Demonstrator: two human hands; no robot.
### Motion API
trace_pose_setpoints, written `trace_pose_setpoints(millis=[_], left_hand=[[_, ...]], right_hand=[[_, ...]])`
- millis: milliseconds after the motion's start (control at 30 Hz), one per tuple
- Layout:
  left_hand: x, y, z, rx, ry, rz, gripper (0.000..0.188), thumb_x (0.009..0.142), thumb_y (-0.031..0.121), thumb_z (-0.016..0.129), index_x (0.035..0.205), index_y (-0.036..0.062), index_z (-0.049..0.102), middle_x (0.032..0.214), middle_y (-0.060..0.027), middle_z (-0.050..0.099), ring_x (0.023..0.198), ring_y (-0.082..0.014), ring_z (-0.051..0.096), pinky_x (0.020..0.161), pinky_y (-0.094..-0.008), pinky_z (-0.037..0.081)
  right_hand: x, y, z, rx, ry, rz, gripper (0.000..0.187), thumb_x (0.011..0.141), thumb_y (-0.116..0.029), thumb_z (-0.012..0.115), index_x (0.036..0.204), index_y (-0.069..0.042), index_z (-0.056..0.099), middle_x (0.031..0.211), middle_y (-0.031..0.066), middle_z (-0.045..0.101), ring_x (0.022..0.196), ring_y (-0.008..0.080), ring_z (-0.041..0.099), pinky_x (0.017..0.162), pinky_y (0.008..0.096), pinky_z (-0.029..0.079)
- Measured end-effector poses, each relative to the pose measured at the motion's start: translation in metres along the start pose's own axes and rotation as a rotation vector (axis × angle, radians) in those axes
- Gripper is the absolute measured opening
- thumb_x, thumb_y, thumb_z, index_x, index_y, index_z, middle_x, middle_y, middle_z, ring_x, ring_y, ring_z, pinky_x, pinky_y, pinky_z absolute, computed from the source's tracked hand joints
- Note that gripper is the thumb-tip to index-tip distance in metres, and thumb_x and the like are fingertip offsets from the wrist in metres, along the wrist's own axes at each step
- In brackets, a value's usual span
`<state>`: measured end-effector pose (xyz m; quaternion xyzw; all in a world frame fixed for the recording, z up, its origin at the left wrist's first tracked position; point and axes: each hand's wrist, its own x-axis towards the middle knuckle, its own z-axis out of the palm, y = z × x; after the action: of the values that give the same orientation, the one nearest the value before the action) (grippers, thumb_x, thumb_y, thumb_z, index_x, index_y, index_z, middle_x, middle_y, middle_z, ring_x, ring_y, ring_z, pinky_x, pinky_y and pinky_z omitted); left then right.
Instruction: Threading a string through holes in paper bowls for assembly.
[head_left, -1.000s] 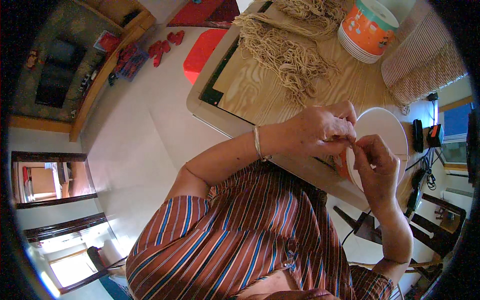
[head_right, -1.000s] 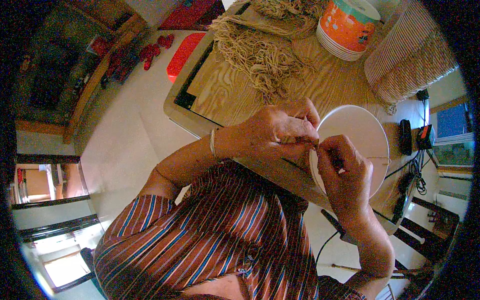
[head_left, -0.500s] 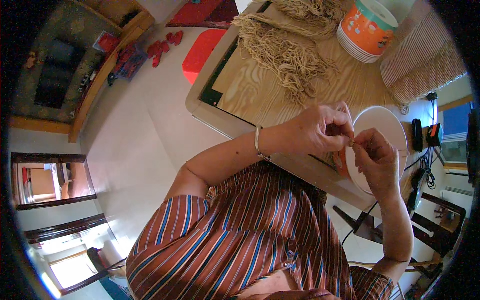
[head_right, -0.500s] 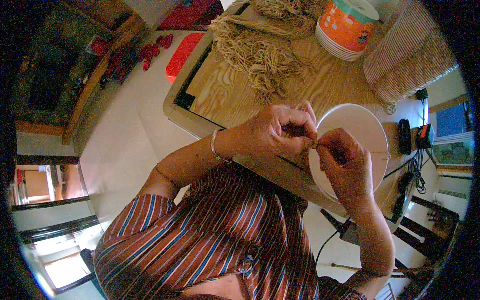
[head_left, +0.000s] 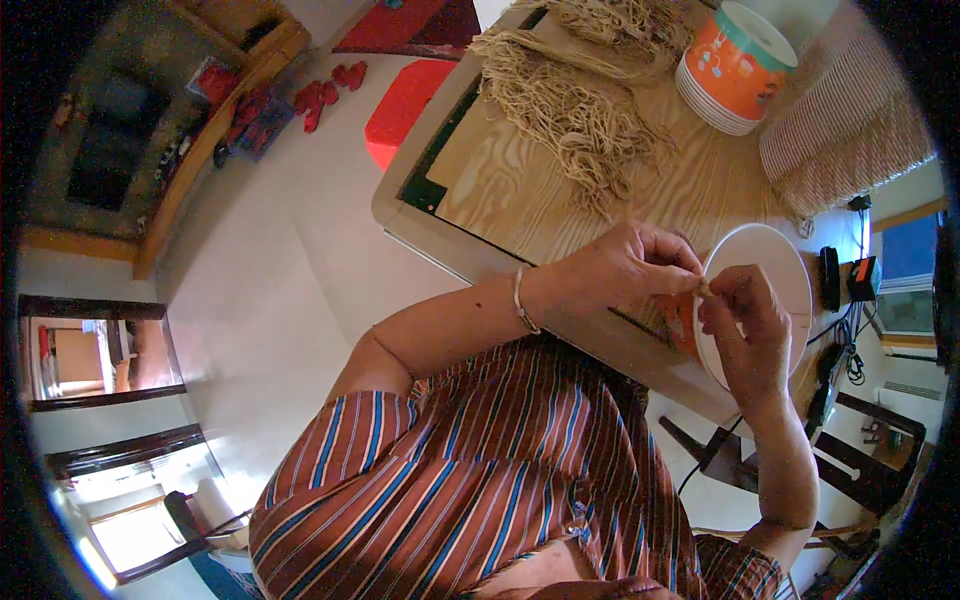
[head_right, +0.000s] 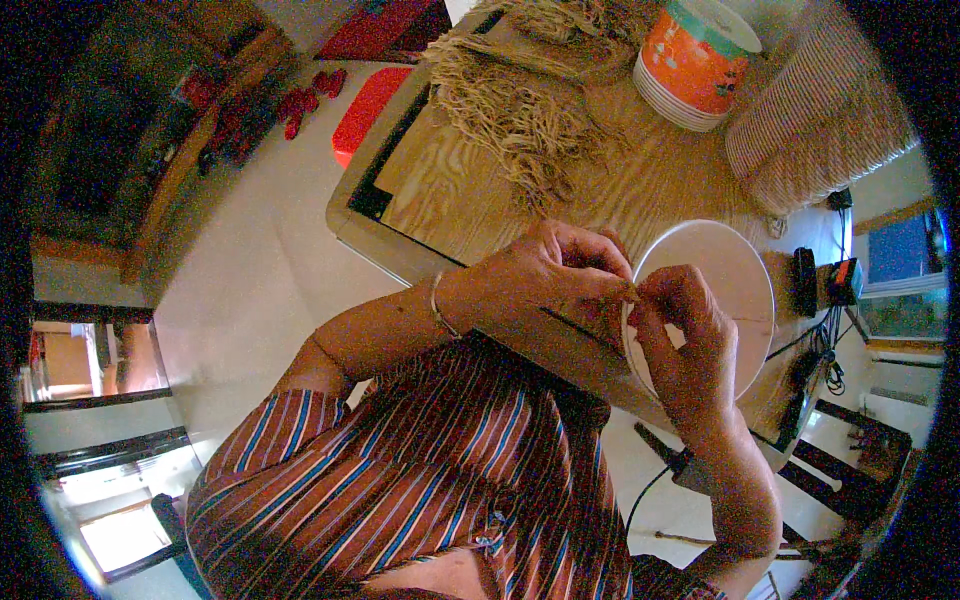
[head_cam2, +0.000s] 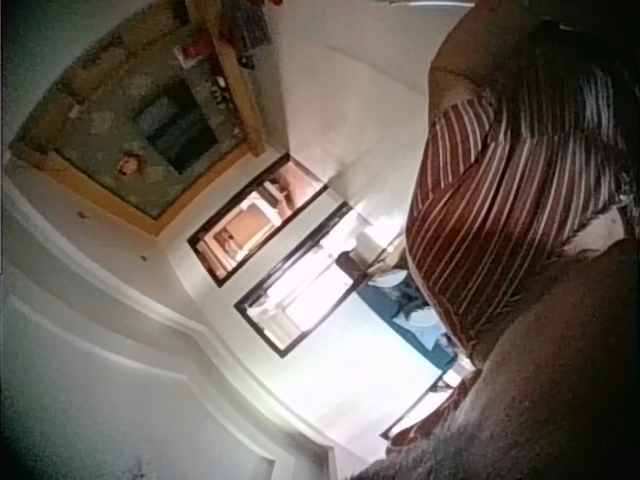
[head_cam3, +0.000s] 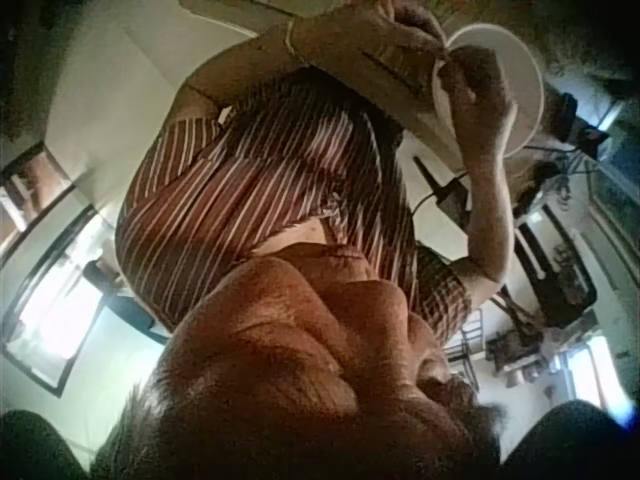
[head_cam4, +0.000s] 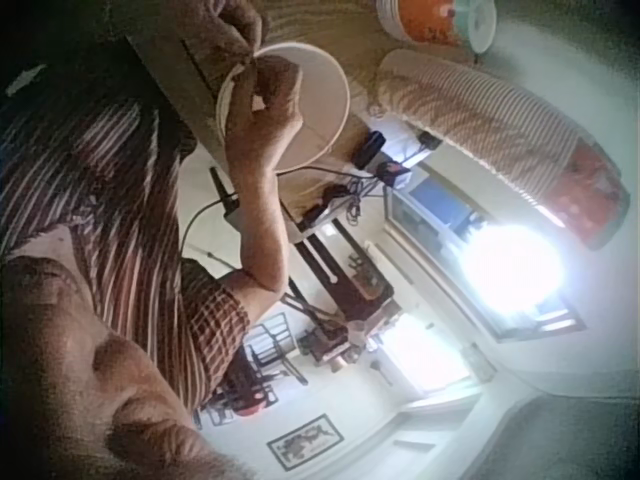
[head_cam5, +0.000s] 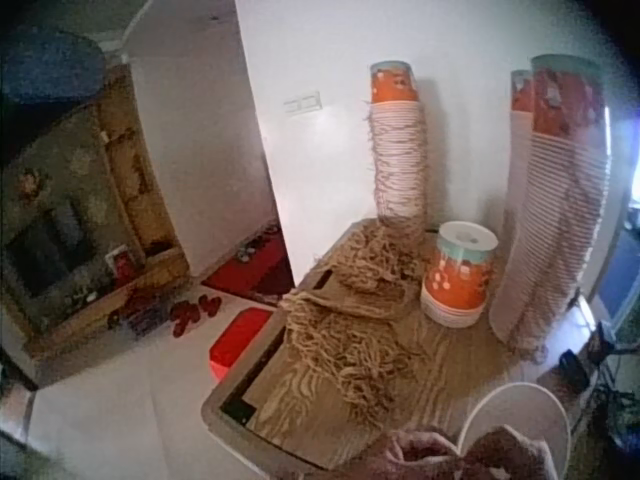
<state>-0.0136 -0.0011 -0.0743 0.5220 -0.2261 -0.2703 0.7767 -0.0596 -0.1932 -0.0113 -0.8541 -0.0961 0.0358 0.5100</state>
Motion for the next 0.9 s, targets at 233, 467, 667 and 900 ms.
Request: trace_pose_setpoints(millis=[233, 467, 667, 900], left_hand=[[-0.001, 0.002, 0.0, 0.061, 0.031, 0.025, 0.018, 0.089, 0.015, 0.063, 0.095, -0.0017, 0.066, 0.094, -0.0029, 0.062, 0.091, -0.0104, 0.058, 0.083, -0.0253, 0.045], [0.001, -0.002, 0.0, 0.272, 0.058, 0.192, 0.016, 0.087, 0.015, 0.067, 0.091, -0.0002, 0.067, 0.088, -0.0043, 0.059, 0.088, -0.0138, 0.057, 0.081, -0.0274, 0.044], [0.001, 0.004, 0.002, 0.328, 0.074, 0.204, 0.016, 0.086, 0.016, 0.068, 0.089, 0.0006, 0.067, 0.087, -0.0047, 0.059, 0.086, -0.014, 0.056, 0.08, -0.0274, 0.043], [0.0, 0.008, 0.002, 0.313, 0.051, 0.19, 0.018, 0.085, 0.019, 0.07, 0.09, 0.0016, 0.068, 0.086, -0.0041, 0.059, 0.087, -0.0137, 0.055, 0.08, -0.0273, 0.043]], right_hand=[[-0.004, -0.004, 0.002, -0.256, 0.012, -0.178, 0.011, 0.085, -0.002, 0.062, 0.095, -0.002, 0.058, 0.087, 0.011, 0.065, 0.078, 0.0184, 0.065, 0.073, 0.0306, 0.053], [-0.005, -0.016, 0.002, -0.442, -0.028, -0.248, 0.012, 0.085, -0.001, 0.061, 0.096, -0.002, 0.058, 0.085, 0.0135, 0.062, 0.076, 0.0285, 0.064, 0.068, 0.0363, 0.051], [-0.002, -0.015, 0.001, -0.542, -0.06, -0.387, 0.008, 0.086, -0.001, 0.059, 0.093, -0.002, 0.056, 0.085, 0.0157, 0.06, 0.077, 0.0347, 0.062, 0.066, 0.04, 0.05], [0.003, -0.009, 0.0, -0.468, -0.017, -0.301, 0.005, 0.086, -0.001, 0.058, 0.089, -0.004, 0.055, 0.079, 0.016, 0.058, 0.071, 0.0356, 0.062, 0.061, 0.0407, 0.049]])
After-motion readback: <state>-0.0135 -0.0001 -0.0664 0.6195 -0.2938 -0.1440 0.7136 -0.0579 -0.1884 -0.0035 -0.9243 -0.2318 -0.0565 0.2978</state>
